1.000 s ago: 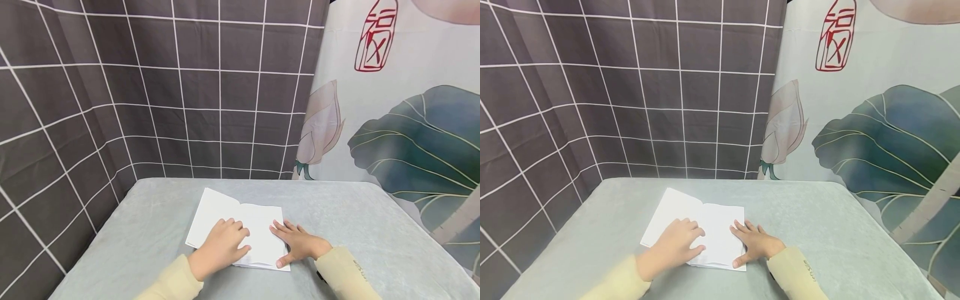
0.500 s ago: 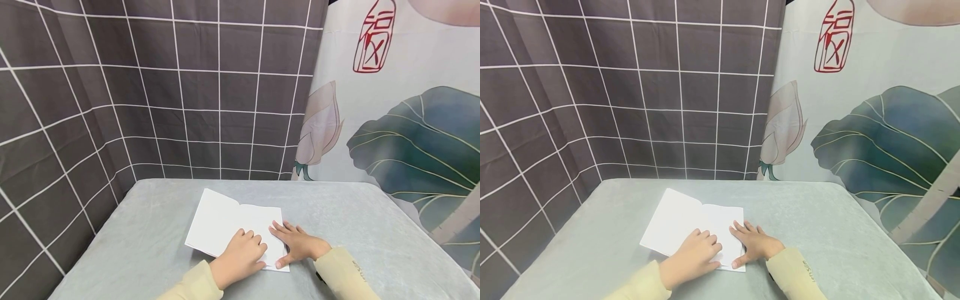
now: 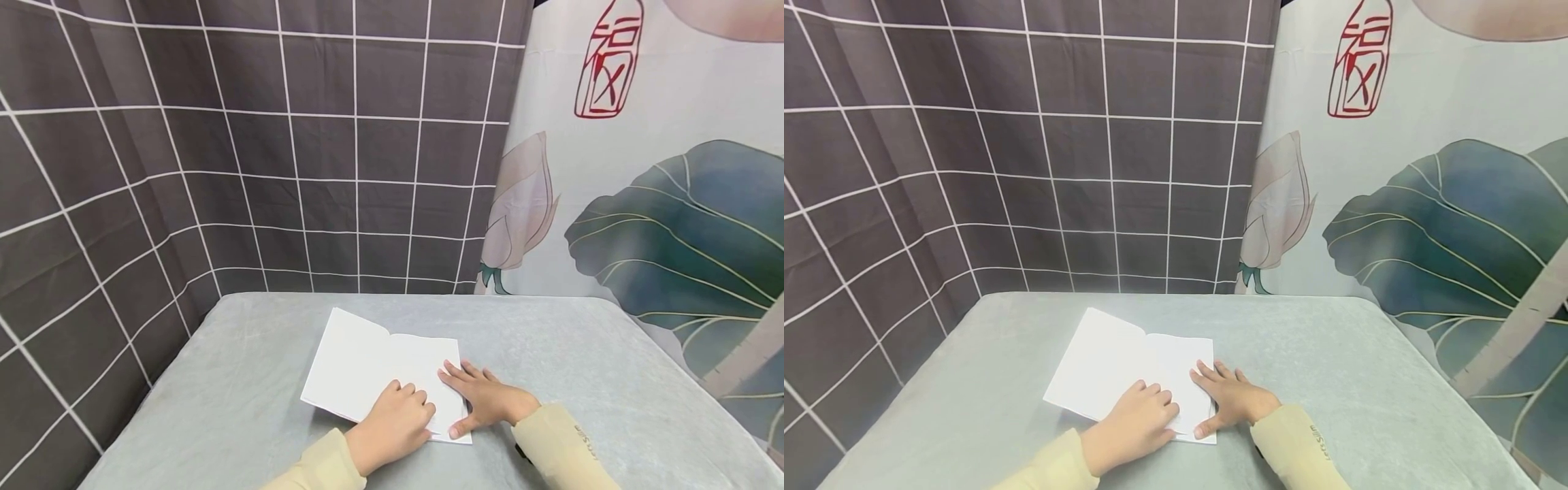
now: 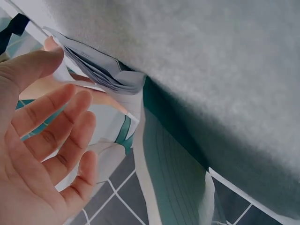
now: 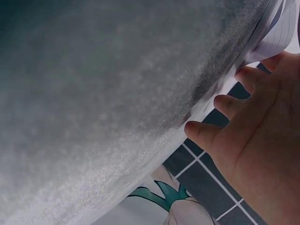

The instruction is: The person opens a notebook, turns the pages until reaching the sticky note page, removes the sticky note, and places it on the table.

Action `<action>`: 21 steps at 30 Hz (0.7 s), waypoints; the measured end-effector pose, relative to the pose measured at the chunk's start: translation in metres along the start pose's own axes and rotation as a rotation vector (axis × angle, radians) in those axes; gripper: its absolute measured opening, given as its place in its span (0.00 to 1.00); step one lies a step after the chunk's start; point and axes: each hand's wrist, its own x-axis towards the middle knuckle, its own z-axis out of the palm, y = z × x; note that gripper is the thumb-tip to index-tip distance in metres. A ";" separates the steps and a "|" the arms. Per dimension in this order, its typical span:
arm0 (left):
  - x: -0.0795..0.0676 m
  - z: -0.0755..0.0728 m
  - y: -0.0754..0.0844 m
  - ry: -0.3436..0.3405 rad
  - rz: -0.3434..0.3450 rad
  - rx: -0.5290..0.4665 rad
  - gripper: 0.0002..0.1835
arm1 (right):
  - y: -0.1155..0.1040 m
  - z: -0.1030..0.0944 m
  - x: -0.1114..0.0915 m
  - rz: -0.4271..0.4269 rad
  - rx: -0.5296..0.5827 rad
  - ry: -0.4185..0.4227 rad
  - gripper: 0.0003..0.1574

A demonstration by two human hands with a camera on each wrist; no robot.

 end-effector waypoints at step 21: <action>-0.003 0.003 0.003 0.090 0.081 0.119 0.05 | -0.004 0.000 -0.002 -0.001 -0.027 0.011 0.66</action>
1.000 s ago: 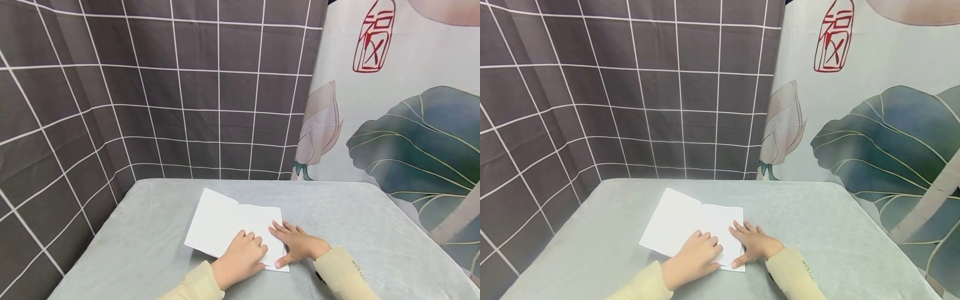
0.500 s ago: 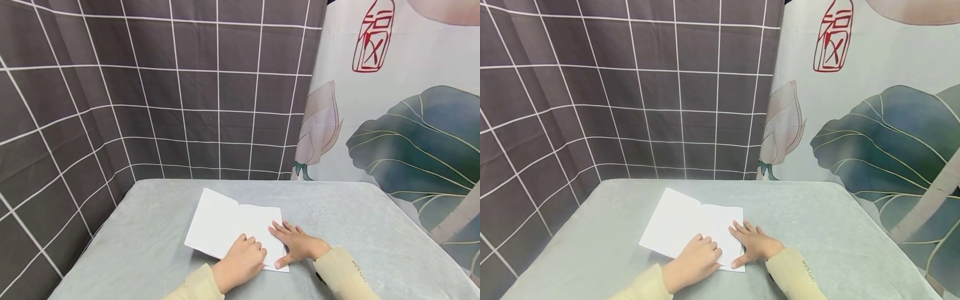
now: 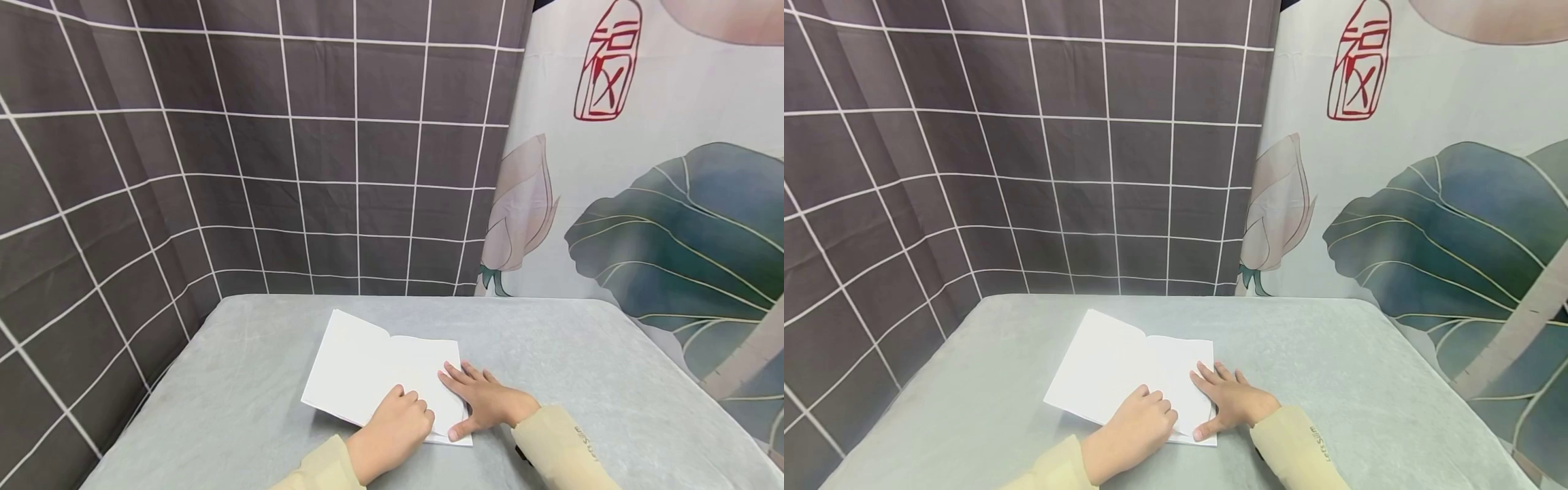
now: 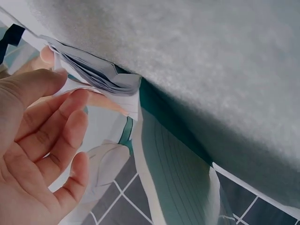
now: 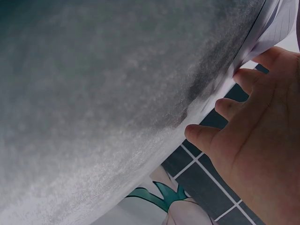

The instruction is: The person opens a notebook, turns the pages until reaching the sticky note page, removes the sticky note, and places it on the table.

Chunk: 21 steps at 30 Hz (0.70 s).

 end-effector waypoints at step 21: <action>-0.001 -0.004 -0.008 0.006 -0.045 -0.024 0.06 | 0.005 0.000 0.000 0.002 0.004 0.038 0.75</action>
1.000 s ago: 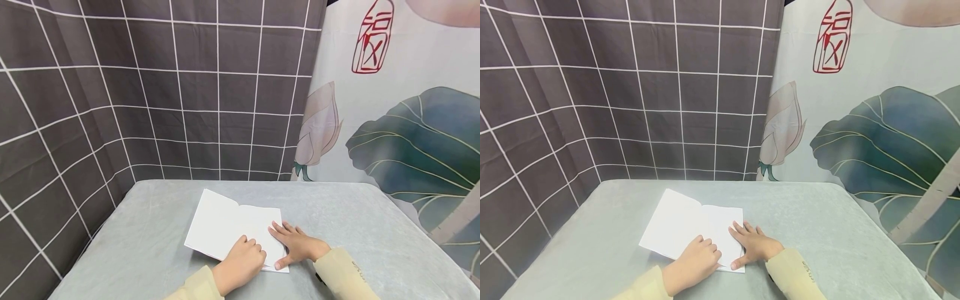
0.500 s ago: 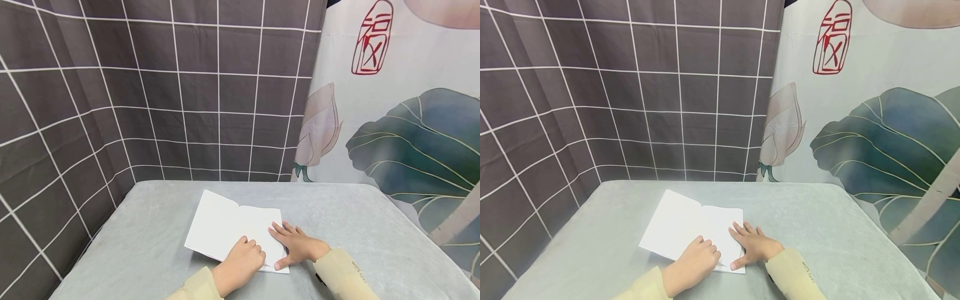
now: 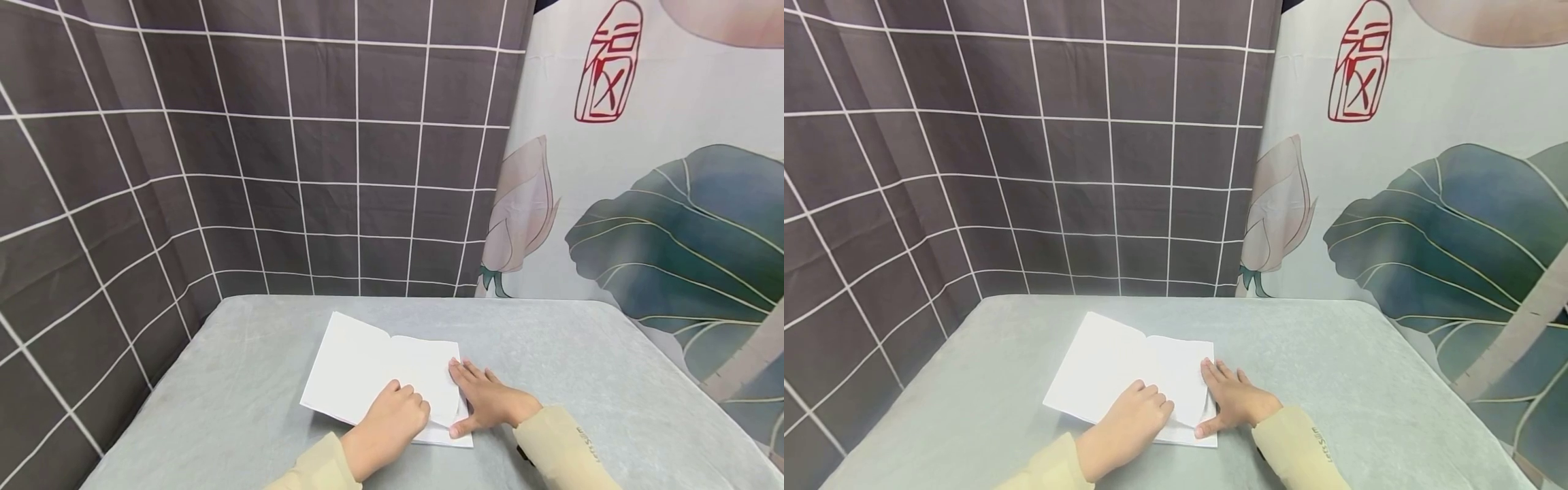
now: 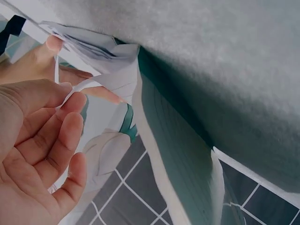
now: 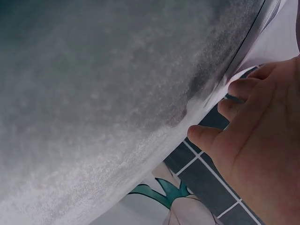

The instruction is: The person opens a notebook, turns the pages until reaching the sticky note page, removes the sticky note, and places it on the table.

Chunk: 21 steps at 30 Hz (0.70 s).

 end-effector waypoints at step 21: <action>0.005 -0.019 -0.045 0.229 -0.427 -0.551 0.11 | 0.001 -0.003 0.001 0.042 0.042 -0.022 0.73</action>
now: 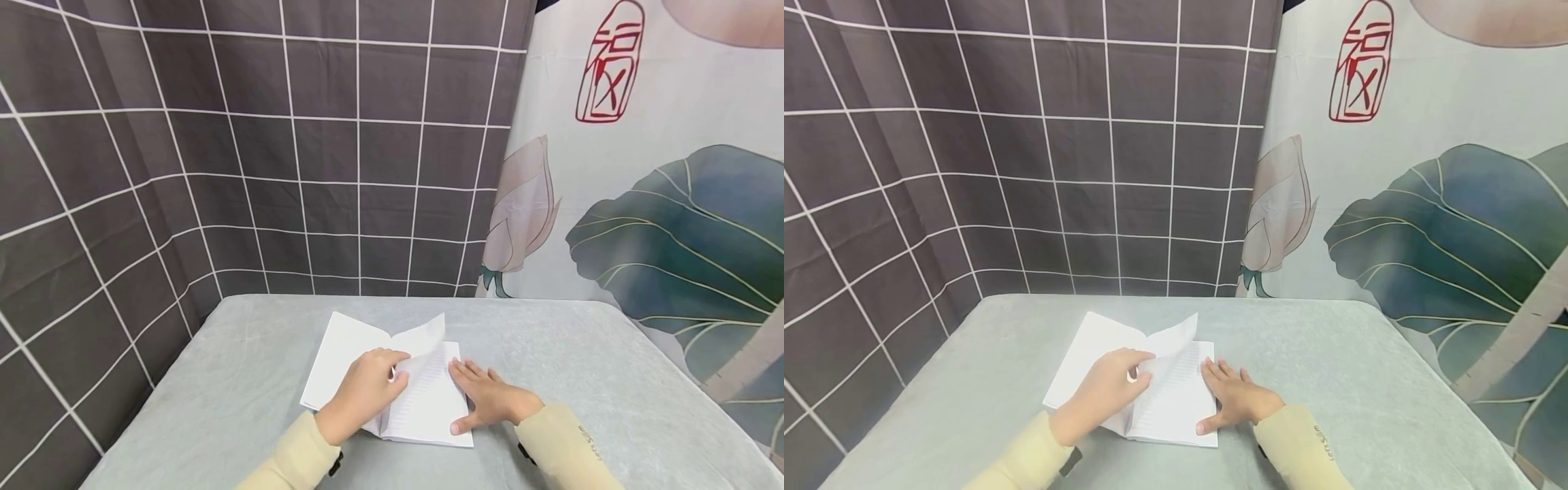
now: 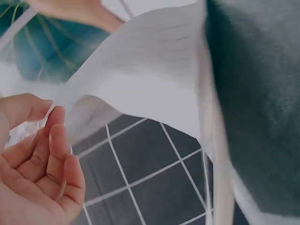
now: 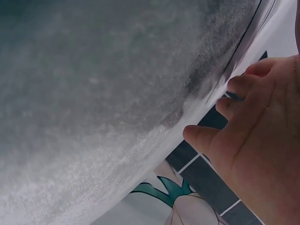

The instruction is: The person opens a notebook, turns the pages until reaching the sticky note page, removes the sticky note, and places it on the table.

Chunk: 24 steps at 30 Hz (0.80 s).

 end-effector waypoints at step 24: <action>-0.002 -0.027 -0.050 0.018 -0.460 -0.417 0.09 | 0.002 -0.001 0.001 -0.005 0.039 -0.058 0.65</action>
